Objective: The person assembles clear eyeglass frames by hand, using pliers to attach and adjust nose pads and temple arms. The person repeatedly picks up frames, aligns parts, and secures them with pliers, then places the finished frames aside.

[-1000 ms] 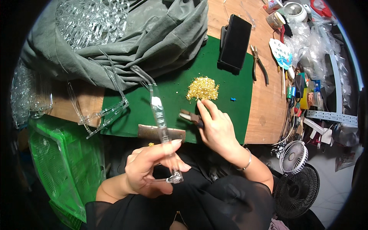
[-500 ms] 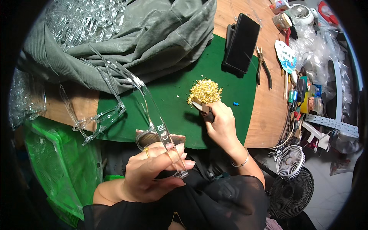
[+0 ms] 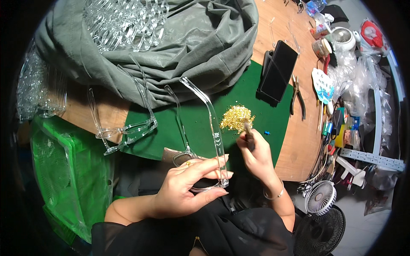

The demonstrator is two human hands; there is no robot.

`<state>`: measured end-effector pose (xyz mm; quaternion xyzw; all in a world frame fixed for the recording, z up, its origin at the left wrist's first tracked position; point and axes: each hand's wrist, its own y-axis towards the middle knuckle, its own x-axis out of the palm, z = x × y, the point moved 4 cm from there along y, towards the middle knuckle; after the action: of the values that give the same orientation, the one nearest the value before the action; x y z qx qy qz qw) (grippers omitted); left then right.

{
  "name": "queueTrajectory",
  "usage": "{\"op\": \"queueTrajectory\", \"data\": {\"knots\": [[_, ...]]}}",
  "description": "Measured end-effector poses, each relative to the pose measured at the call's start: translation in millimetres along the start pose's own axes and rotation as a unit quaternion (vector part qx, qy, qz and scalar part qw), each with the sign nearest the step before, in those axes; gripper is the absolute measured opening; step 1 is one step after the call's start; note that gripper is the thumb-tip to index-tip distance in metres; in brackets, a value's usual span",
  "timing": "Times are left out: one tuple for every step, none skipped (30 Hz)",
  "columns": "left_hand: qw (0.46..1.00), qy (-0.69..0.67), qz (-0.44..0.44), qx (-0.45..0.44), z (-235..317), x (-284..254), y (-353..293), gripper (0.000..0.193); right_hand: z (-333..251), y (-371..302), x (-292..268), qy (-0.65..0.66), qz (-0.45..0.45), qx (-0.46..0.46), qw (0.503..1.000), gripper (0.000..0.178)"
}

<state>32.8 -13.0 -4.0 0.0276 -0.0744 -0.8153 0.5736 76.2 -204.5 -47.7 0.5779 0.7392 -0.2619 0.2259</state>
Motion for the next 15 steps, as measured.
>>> {"op": "queueTrajectory", "data": {"knots": [[1.000,0.000,0.005,0.001,-0.7,-0.2,-1.5,0.054,-7.1,-6.8,-4.5,0.074,-0.015,0.031,0.997,0.015],[1.000,0.001,0.012,-0.001,-0.3,0.2,-4.2,0.054,-23.3,-12.4,-9.7,0.113,-0.026,-0.036,0.993,0.014],[1.000,0.002,0.018,-0.003,0.3,1.0,-7.2,0.054,-41.8,-20.6,-11.2,0.148,-0.009,-0.082,0.986,0.017],[1.000,-0.003,0.029,-0.003,1.2,3.1,-7.7,0.053,-60.6,-26.1,-14.3,0.155,-0.011,-0.166,0.974,0.018],[1.000,0.005,0.029,0.003,2.6,5.4,-8.2,0.053,-74.3,-31.2,-15.0,0.161,-0.014,-0.248,0.955,0.020],[0.999,0.014,0.030,0.009,3.9,7.3,-8.8,0.052,-80.1,-33.2,-12.3,0.130,0.003,-0.290,0.948,0.020],[0.999,0.024,0.030,0.017,5.8,8.2,-8.5,0.052,-86.1,-34.5,-10.6,0.098,0.022,-0.332,0.938,0.022],[0.998,0.040,0.044,0.017,7.5,9.0,-9.8,0.052,-86.0,-35.4,-9.4,0.095,0.035,-0.355,0.929,0.021],[0.998,0.038,0.042,0.023,9.3,9.7,-9.5,0.052,-84.2,-35.6,-9.8,0.111,0.033,-0.361,0.925,0.021],[0.998,0.036,0.040,0.025,10.0,10.1,-10.3,0.051,-81.2,-36.7,-9.0,0.130,0.031,-0.365,0.921,0.020],[0.998,0.034,0.037,0.026,10.3,10.2,-10.9,0.051,-79.3,-37.4,-8.4,0.149,0.029,-0.368,0.917,0.020],[0.998,0.048,0.037,0.036,9.6,9.7,-11.4,0.051,-78.8,-37.7,-8.0,0.150,0.034,-0.371,0.916,0.018],[0.998,0.044,0.038,0.034,9.6,10.0,-13.0,0.051,-78.3,-38.0,-7.2,0.150,0.027,-0.378,0.913,0.018],[0.998,0.041,0.039,0.032,9.6,10.1,-14.3,0.051,-77.5,-37.7,-7.3,0.150,0.021,-0.385,0.910,0.017],[0.998,0.037,0.039,0.030,9.6,10.1,-15.3,0.051,-76.5,-37.4,-7.3,0.150,0.014,-0.392,0.908,0.017]]}}
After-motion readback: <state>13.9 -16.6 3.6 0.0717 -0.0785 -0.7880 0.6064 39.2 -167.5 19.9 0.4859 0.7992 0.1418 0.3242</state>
